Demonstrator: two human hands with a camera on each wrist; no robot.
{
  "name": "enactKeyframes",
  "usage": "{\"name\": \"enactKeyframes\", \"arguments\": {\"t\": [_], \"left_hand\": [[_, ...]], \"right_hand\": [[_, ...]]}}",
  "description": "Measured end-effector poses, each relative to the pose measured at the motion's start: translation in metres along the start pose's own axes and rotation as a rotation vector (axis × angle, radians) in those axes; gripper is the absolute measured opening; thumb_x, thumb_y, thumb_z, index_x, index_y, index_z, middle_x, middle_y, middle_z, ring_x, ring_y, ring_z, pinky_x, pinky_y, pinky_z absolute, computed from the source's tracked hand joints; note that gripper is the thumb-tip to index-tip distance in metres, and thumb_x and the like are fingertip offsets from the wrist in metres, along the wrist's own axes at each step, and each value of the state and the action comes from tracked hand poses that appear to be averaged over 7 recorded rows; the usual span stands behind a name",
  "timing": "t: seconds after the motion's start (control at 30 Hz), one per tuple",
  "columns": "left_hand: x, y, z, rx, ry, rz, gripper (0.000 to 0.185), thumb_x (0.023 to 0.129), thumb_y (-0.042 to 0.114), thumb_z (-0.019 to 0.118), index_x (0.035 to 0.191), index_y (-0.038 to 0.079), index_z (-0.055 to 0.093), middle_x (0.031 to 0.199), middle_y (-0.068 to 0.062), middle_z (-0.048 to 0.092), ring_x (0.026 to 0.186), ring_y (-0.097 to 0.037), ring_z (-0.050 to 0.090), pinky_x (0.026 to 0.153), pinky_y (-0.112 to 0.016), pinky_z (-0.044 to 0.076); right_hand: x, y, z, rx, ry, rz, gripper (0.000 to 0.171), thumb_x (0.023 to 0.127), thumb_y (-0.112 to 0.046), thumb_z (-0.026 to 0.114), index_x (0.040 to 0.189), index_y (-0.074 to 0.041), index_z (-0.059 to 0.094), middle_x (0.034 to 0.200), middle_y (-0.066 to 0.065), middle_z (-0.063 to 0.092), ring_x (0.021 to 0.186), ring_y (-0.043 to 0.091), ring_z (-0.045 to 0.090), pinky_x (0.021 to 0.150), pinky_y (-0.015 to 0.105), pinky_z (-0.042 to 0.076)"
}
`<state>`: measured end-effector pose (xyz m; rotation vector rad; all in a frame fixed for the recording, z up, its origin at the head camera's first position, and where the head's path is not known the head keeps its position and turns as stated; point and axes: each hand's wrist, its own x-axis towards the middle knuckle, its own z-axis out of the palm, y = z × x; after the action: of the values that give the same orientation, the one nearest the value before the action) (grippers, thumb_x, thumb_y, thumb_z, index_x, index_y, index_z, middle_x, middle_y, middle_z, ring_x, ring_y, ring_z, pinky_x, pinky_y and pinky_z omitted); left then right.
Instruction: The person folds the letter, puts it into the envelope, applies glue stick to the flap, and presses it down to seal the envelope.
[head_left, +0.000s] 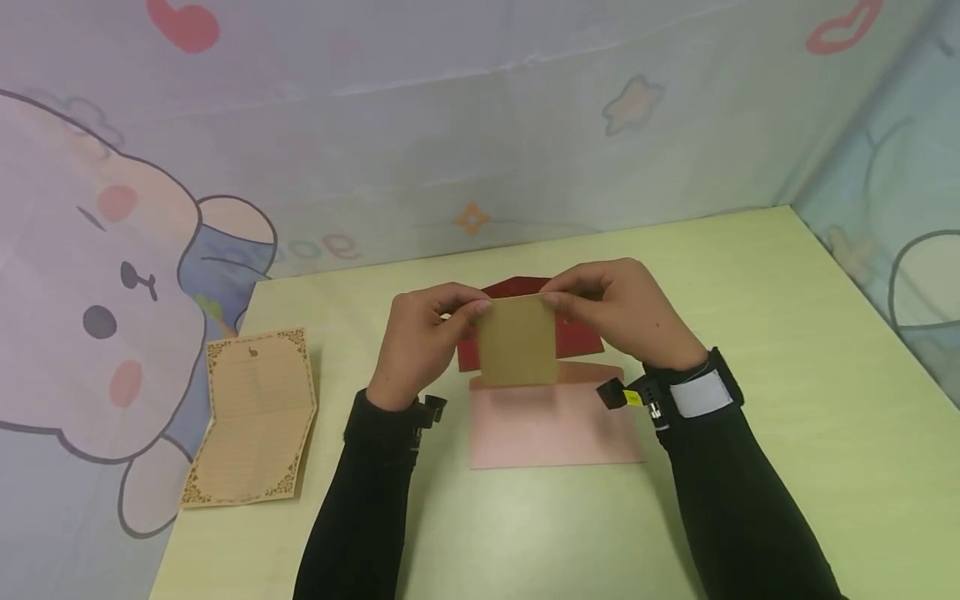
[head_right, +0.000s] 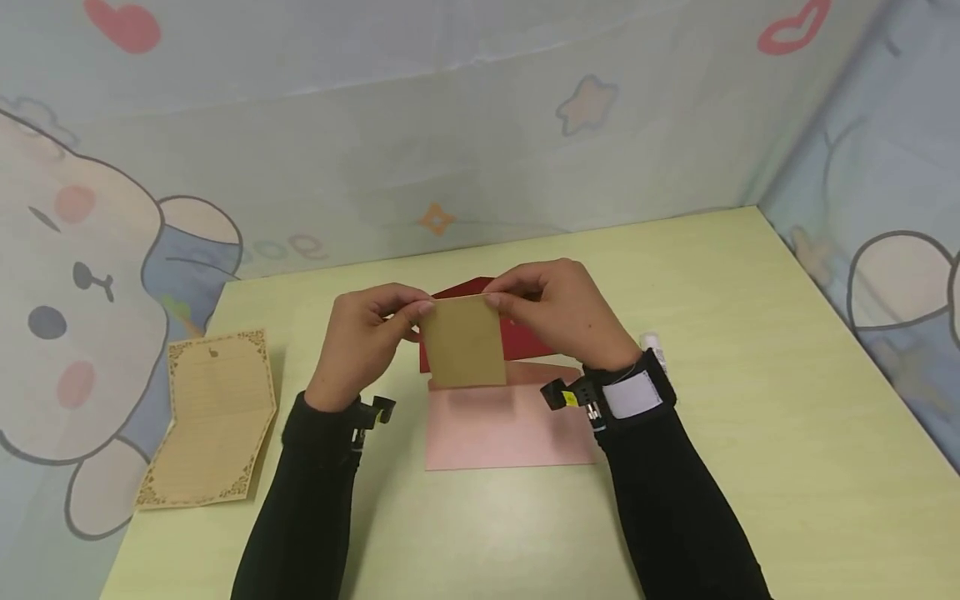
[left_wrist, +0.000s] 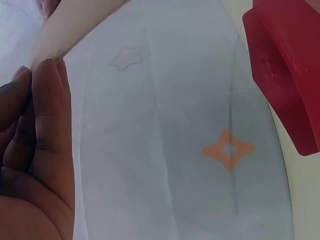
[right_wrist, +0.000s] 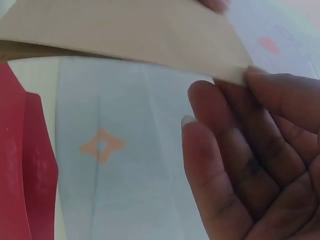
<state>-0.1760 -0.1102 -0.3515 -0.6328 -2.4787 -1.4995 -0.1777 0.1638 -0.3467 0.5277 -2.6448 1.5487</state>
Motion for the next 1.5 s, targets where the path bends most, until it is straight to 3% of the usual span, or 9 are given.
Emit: {"name": "enactKeyframes", "arguments": {"t": [0.2, 0.4, 0.7, 0.87, 1.0, 1.2, 1.33, 1.5], "left_hand": [[-0.002, -0.001, -0.003, 0.035, -0.014, 0.004, 0.011, 0.105, 0.015, 0.083, 0.11, 0.007, 0.088, 0.098, -0.011, 0.087, 0.085, -0.034, 0.077, 0.073, -0.022, 0.056], [-0.003, -0.004, -0.005, 0.038, -0.048, -0.009, 0.012, 0.106, 0.015, 0.082, 0.111, 0.007, 0.088, 0.099, -0.011, 0.087, 0.081, -0.028, 0.076, 0.075, -0.023, 0.061], [-0.002, -0.005, -0.003, 0.026, -0.079, -0.021, 0.013, 0.107, 0.015, 0.08, 0.113, 0.006, 0.087, 0.097, -0.011, 0.086, 0.073, -0.023, 0.075, 0.074, -0.027, 0.063], [-0.002, -0.005, 0.0, 0.002, -0.049, -0.069, 0.012, 0.105, 0.015, 0.083, 0.113, 0.006, 0.088, 0.101, -0.012, 0.087, 0.081, -0.028, 0.081, 0.076, -0.03, 0.067], [-0.003, -0.005, -0.001, 0.013, -0.052, -0.104, 0.013, 0.104, 0.016, 0.085, 0.112, 0.006, 0.087, 0.103, -0.012, 0.088, 0.086, -0.028, 0.083, 0.077, -0.027, 0.064], [-0.003, -0.006, -0.001, 0.064, -0.077, -0.042, 0.012, 0.106, 0.017, 0.083, 0.112, 0.009, 0.088, 0.101, -0.007, 0.088, 0.08, -0.023, 0.074, 0.078, -0.026, 0.059], [-0.002, -0.005, 0.006, 0.07, -0.125, 0.0, 0.01, 0.106, 0.016, 0.082, 0.111, 0.012, 0.09, 0.102, -0.002, 0.088, 0.085, -0.016, 0.075, 0.083, -0.03, 0.064], [-0.002, -0.003, 0.01, 0.072, -0.16, -0.006, 0.011, 0.104, 0.018, 0.085, 0.111, 0.013, 0.091, 0.101, -0.001, 0.089, 0.084, -0.017, 0.079, 0.081, -0.028, 0.062]], "right_hand": [[0.0, -0.001, -0.003, 0.055, -0.064, 0.044, 0.017, 0.11, -0.03, 0.078, 0.116, -0.018, 0.089, 0.11, 0.002, 0.086, 0.105, 0.016, 0.077, 0.098, 0.029, 0.06], [-0.001, -0.003, -0.002, -0.052, -0.083, -0.005, 0.019, 0.112, -0.031, 0.076, 0.116, -0.018, 0.089, 0.109, 0.003, 0.086, 0.101, 0.018, 0.074, 0.092, 0.026, 0.059], [-0.002, -0.002, -0.004, -0.168, -0.08, -0.056, 0.011, 0.109, -0.027, 0.08, 0.112, -0.021, 0.088, 0.105, -0.003, 0.088, 0.1, 0.016, 0.077, 0.095, 0.034, 0.06], [-0.004, 0.003, -0.006, -0.202, -0.071, -0.117, 0.011, 0.112, -0.023, 0.075, 0.111, -0.02, 0.085, 0.1, -0.004, 0.084, 0.091, 0.016, 0.071, 0.087, 0.027, 0.057], [-0.005, 0.004, -0.008, -0.201, -0.049, -0.12, 0.012, 0.113, -0.024, 0.073, 0.114, -0.02, 0.084, 0.102, -0.004, 0.084, 0.093, 0.013, 0.073, 0.092, 0.029, 0.058], [-0.003, 0.002, -0.003, -0.175, -0.074, -0.096, 0.006, 0.109, -0.022, 0.079, 0.109, -0.023, 0.085, 0.106, -0.006, 0.084, 0.096, 0.012, 0.076, 0.09, 0.03, 0.062], [0.001, 0.001, 0.007, -0.166, -0.097, -0.149, 0.006, 0.108, -0.024, 0.082, 0.109, -0.025, 0.088, 0.1, -0.007, 0.085, 0.085, 0.013, 0.074, 0.08, 0.026, 0.062], [0.001, 0.001, 0.011, -0.209, 0.0, -0.238, 0.006, 0.105, -0.017, 0.084, 0.103, -0.02, 0.089, 0.093, -0.005, 0.085, 0.079, 0.013, 0.069, 0.074, 0.025, 0.057]]}}
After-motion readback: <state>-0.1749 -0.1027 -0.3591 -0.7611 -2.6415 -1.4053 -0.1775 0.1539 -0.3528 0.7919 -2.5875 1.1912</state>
